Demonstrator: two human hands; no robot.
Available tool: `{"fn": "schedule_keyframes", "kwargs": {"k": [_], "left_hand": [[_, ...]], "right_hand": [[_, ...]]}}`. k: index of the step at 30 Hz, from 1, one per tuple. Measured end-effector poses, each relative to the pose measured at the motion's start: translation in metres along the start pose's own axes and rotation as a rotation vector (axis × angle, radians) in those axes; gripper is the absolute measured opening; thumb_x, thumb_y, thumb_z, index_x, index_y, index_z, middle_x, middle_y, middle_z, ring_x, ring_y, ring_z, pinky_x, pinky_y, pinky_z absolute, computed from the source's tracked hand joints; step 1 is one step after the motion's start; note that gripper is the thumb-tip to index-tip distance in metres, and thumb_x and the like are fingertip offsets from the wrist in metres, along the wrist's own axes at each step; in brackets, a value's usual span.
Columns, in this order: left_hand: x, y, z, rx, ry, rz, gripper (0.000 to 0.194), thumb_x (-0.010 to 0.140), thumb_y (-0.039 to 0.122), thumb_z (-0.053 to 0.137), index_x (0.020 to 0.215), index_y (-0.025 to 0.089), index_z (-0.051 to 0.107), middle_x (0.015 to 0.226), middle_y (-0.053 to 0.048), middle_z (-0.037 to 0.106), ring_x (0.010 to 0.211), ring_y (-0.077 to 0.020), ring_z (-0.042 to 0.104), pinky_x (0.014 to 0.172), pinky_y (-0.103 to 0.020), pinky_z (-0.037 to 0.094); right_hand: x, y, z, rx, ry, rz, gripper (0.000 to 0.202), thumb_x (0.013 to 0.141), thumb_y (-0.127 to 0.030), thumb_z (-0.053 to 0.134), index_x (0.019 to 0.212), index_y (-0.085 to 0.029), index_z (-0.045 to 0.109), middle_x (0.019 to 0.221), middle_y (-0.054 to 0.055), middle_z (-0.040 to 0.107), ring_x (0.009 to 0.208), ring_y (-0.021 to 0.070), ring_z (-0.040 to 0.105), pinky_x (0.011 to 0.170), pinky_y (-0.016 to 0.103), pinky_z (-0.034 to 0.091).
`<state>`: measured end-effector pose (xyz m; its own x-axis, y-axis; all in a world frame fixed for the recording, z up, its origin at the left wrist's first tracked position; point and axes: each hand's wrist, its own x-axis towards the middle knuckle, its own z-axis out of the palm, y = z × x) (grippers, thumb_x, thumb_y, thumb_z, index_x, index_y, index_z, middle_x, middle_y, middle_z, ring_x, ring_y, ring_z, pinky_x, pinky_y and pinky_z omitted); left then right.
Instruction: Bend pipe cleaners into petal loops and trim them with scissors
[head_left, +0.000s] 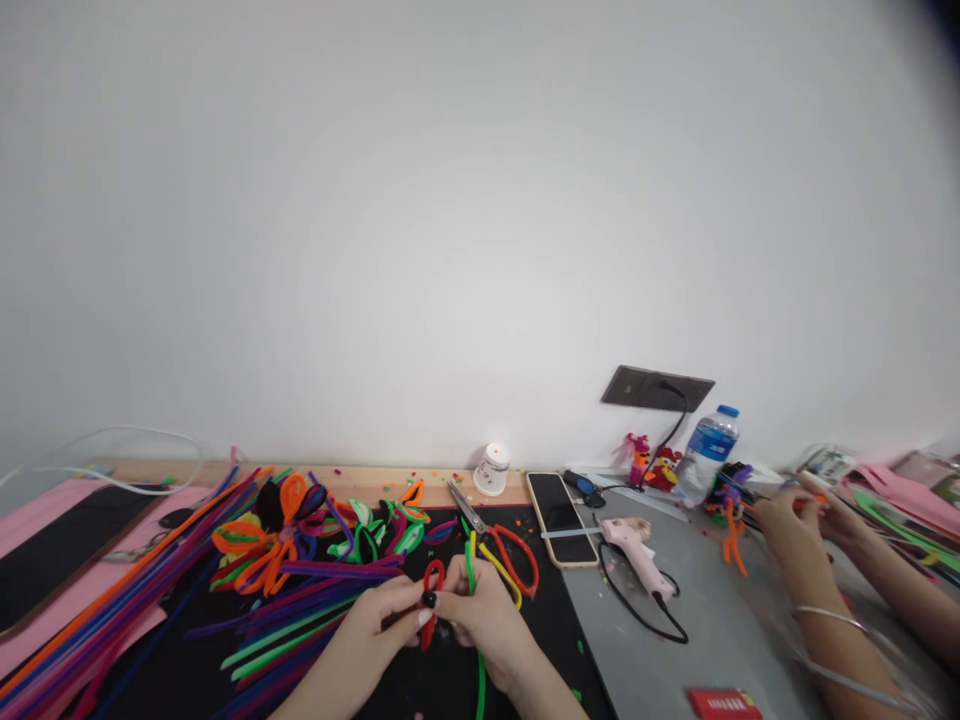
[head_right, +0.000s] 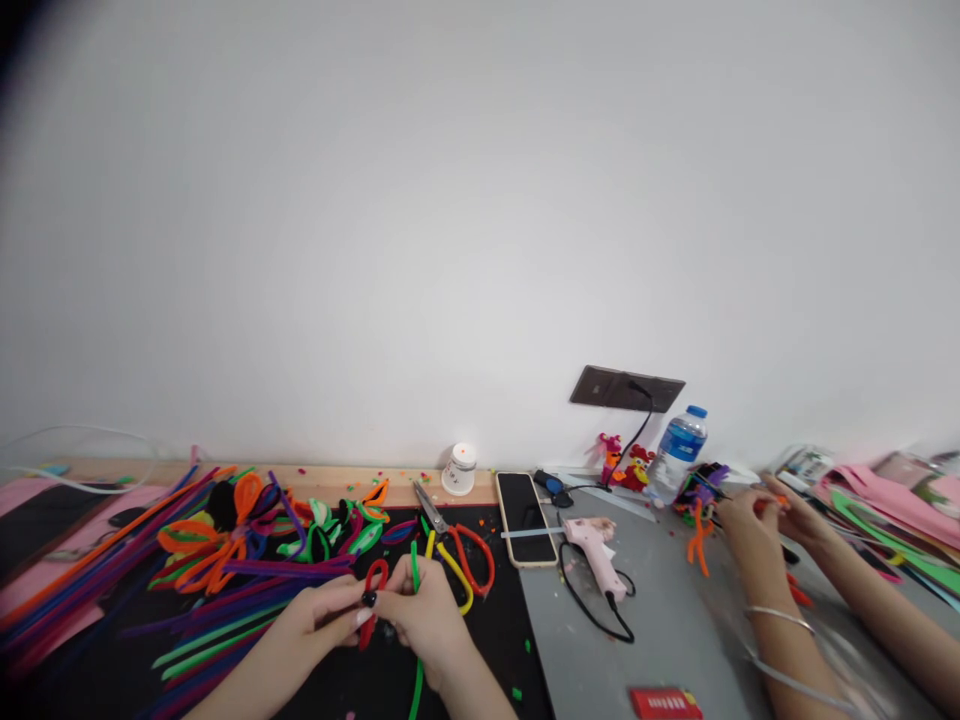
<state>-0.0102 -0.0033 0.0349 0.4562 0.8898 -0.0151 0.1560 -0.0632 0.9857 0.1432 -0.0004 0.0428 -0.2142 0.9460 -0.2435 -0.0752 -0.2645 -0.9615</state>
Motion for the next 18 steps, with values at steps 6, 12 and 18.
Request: {"fn": "schedule_keyframes", "kwargs": {"k": [6, 12, 18], "left_hand": [[0.0001, -0.0015, 0.0018, -0.124, -0.055, -0.049, 0.024, 0.077, 0.033, 0.052, 0.079, 0.014, 0.066, 0.068, 0.001, 0.053, 0.068, -0.0146, 0.049, 0.063, -0.023, 0.044], [0.0022, -0.0035, 0.0046, -0.237, -0.08, -0.059, 0.026, 0.08, 0.033, 0.051, 0.088, 0.014, 0.066, 0.071, -0.001, 0.062, 0.067, -0.0146, 0.054, 0.063, -0.023, 0.043], [0.0001, 0.0021, 0.0044, -0.232, -0.074, -0.052, 0.024, 0.079, 0.03, 0.052, 0.085, 0.013, 0.067, 0.07, -0.002, 0.064, 0.066, -0.0148, 0.056, 0.062, -0.023, 0.043]], "right_hand": [[0.0008, -0.0018, 0.0005, 0.035, -0.015, 0.012, 0.03, 0.057, -0.026, 0.07, 0.057, -0.017, 0.041, 0.039, -0.009, 0.047, 0.028, 0.0011, 0.032, 0.03, 0.015, 0.011], [0.001, -0.0005, -0.0014, -0.004, -0.028, 0.056, 0.027, 0.06, -0.028, 0.066, 0.061, -0.017, 0.041, 0.043, -0.006, 0.053, 0.032, 0.0038, 0.042, 0.032, 0.016, 0.014], [0.0022, 0.0015, -0.0031, 0.005, -0.016, 0.063, 0.025, 0.058, -0.026, 0.067, 0.059, -0.016, 0.043, 0.04, -0.007, 0.051, 0.032, 0.0034, 0.039, 0.034, 0.017, 0.013]]}}
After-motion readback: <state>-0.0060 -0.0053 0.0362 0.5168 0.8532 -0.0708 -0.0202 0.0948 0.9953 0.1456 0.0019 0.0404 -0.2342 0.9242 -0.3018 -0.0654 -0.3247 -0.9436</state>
